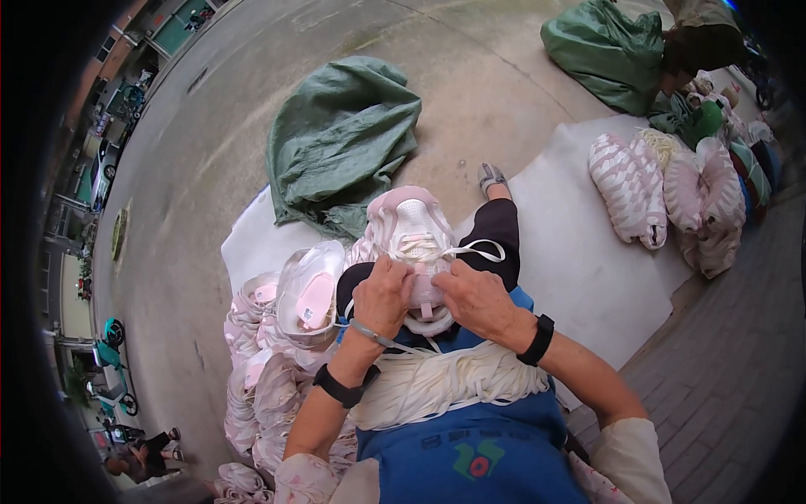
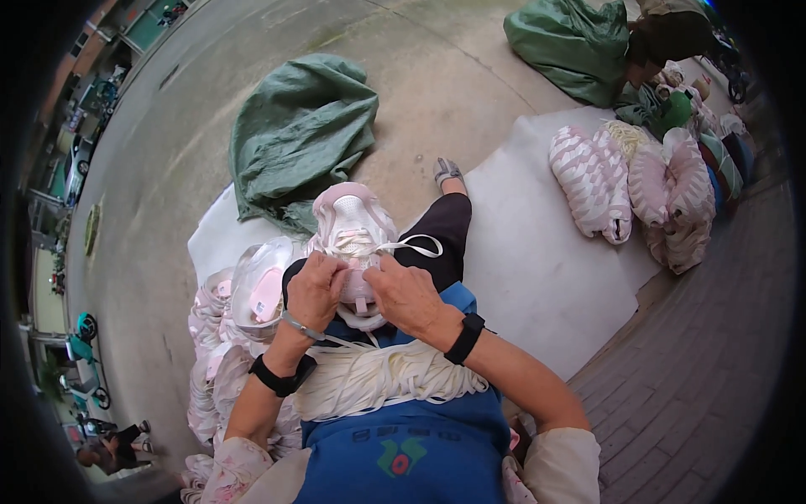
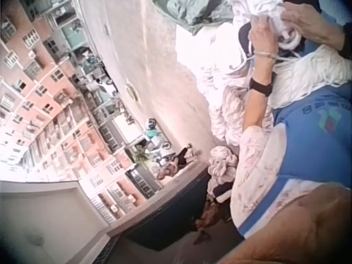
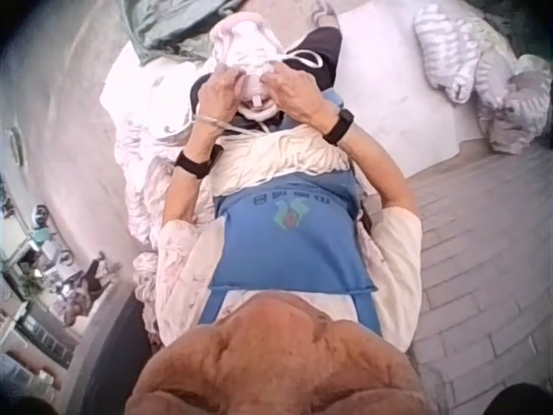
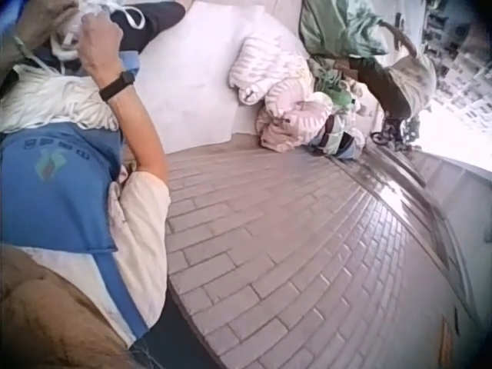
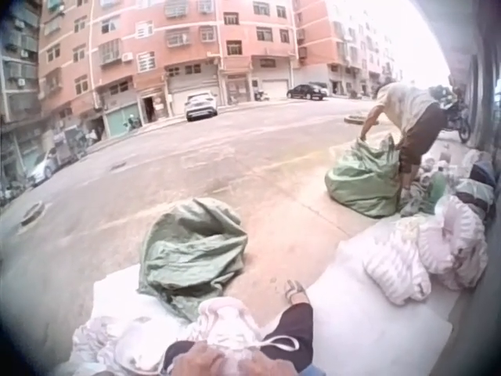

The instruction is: Lacing pairs of shoes and tying the laces together.

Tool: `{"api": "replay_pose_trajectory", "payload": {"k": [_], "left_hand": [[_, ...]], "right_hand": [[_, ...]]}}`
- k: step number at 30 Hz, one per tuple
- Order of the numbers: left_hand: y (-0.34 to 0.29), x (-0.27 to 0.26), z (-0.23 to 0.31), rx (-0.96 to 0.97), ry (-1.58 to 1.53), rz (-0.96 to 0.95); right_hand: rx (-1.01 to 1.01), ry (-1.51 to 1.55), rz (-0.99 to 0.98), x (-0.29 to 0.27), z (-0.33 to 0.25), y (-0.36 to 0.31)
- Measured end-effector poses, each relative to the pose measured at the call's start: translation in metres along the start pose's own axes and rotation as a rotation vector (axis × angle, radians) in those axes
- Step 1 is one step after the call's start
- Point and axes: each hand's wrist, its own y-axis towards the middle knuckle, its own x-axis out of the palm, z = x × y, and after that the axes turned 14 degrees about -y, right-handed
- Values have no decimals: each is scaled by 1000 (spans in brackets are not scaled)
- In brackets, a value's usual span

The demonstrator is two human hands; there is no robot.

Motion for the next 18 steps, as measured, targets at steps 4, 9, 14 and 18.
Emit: {"api": "replay_pose_trajectory", "payload": {"k": [4,9,14,18], "left_hand": [[-2,-1,-4,-17,16,52],[1,2,-1,-18,59,59],[3,11,-14,0,-121,83],[1,11,-13,-65,-224,86]], "right_hand": [[-65,-185,33,10,0,12],[-67,-352,118,19,-1,24],[6,-235,151,24,4,28],[-19,-199,180,21,3,29]]}}
